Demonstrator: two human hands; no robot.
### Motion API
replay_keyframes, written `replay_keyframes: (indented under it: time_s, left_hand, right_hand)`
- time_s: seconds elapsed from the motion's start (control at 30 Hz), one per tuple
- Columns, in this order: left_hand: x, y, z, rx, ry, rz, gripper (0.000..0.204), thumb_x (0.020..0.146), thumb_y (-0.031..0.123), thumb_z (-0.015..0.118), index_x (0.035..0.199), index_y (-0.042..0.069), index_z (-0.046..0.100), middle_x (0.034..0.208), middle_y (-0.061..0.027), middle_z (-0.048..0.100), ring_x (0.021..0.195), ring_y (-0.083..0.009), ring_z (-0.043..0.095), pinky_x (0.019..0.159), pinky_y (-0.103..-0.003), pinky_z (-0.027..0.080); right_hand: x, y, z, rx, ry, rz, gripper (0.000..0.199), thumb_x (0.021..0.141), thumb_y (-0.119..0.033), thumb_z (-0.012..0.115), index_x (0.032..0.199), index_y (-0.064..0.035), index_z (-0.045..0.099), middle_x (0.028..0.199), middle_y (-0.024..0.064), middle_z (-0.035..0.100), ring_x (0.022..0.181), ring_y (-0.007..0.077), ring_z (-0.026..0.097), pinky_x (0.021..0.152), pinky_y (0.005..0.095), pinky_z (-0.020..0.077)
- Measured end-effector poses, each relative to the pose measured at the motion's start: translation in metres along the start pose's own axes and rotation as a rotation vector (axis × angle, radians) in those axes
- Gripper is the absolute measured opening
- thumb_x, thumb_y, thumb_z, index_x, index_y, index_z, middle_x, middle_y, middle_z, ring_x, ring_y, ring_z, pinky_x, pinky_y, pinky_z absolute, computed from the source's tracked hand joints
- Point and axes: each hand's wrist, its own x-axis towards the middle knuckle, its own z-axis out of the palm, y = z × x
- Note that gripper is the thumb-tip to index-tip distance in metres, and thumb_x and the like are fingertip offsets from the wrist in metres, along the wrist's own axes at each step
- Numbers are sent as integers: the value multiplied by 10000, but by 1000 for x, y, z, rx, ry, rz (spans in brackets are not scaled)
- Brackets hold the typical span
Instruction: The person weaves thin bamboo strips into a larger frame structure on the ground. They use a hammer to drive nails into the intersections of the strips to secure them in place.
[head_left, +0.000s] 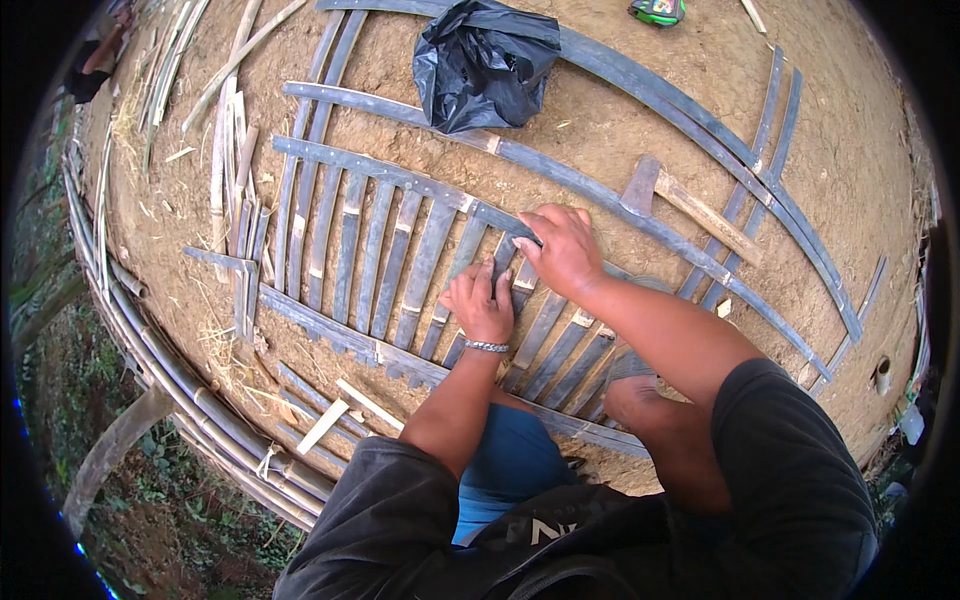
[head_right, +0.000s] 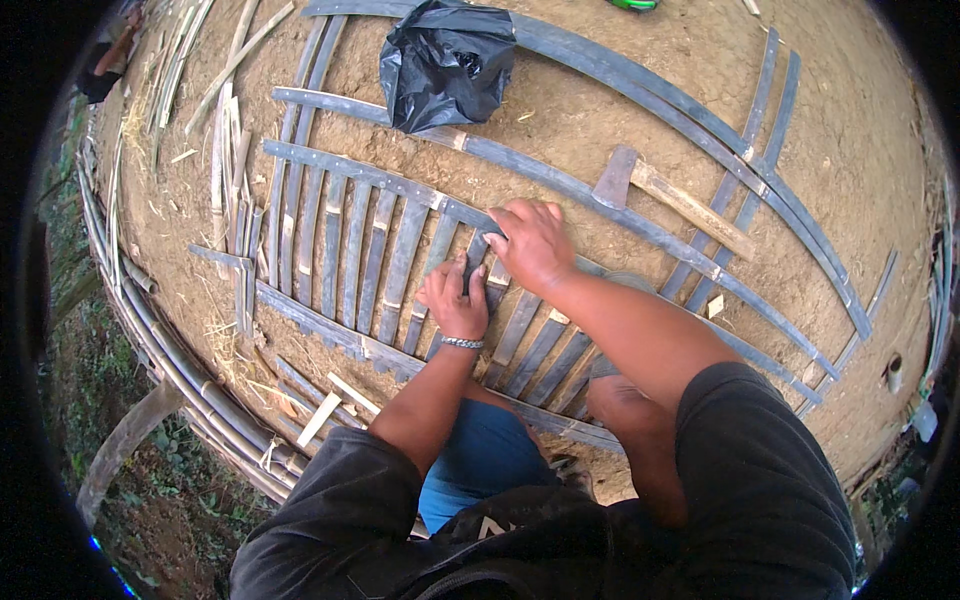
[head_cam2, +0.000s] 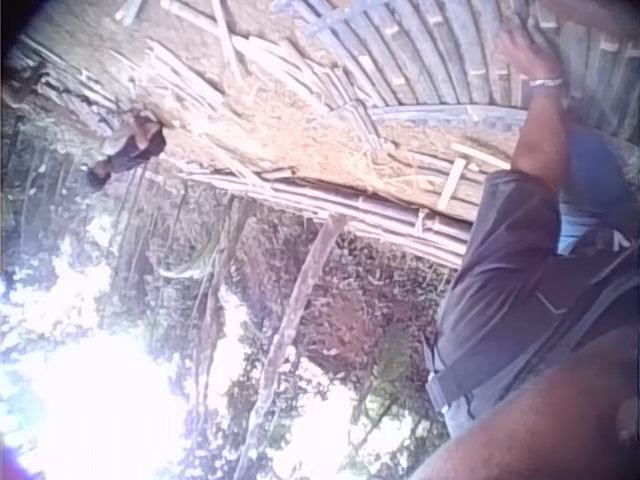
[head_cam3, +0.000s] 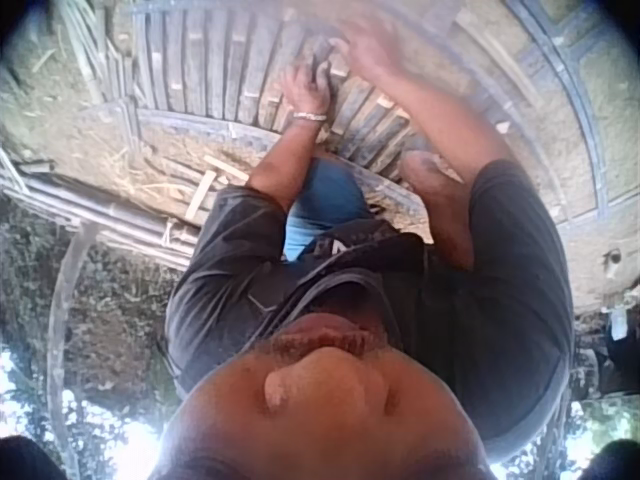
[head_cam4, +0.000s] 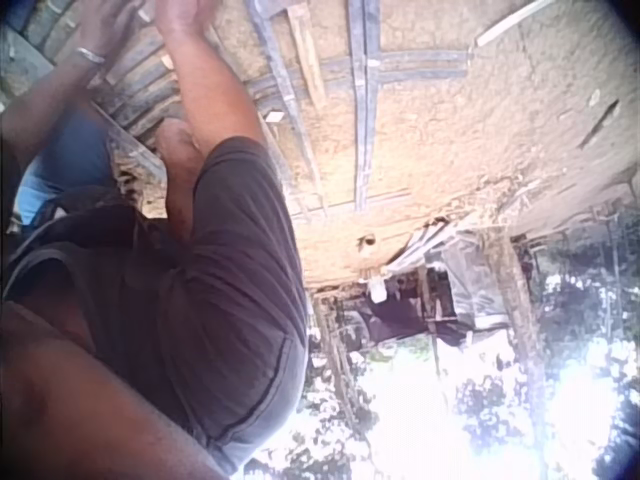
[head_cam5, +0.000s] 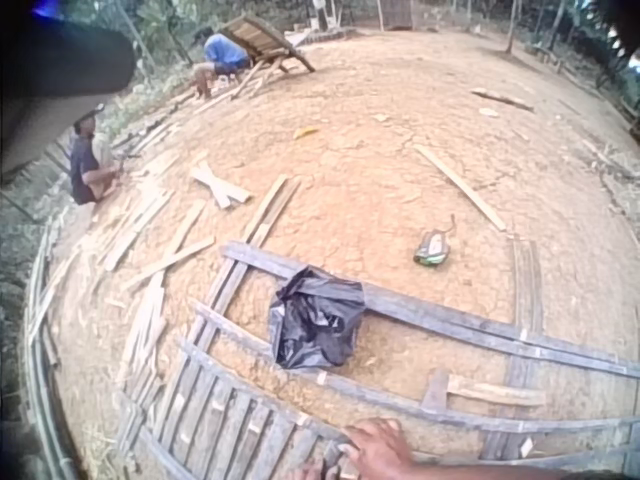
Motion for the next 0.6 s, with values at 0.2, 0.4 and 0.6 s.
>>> replay_keyframes:
  time_s: [0.2, 0.4, 0.6]
  left_hand:
    - [-3, -4, 2, -3, -1, 4, 385, 840, 200, 799, 1209, 130, 714, 1074, -37, 662, 999, -249, 595, 886, -433, 347]
    - [-1, -2, 3, -42, 36, -1, 392, 829, 172, 808, 1209, 135, 717, 1037, -46, 652, 980, -250, 593, 887, -430, 350]
    - [-2, -4, 2, -27, 28, -6, 359, 840, 191, 806, 1186, 136, 727, 1040, -43, 657, 979, -248, 603, 881, -430, 357]
  right_hand:
    - [1, -2, 2, -30, -4, 8, 379, 834, -257, 794, 1180, -118, 728, 1066, 47, 658, 1072, 251, 623, 987, 421, 403]
    - [0, -2, 0, -20, -12, 14, 378, 815, -241, 813, 1164, -116, 738, 1056, 50, 655, 1058, 251, 627, 970, 421, 405]
    - [-1, 0, 2, -6, 21, -18, 379, 802, -228, 824, 1156, -117, 747, 1034, 54, 654, 1046, 260, 627, 955, 425, 410]
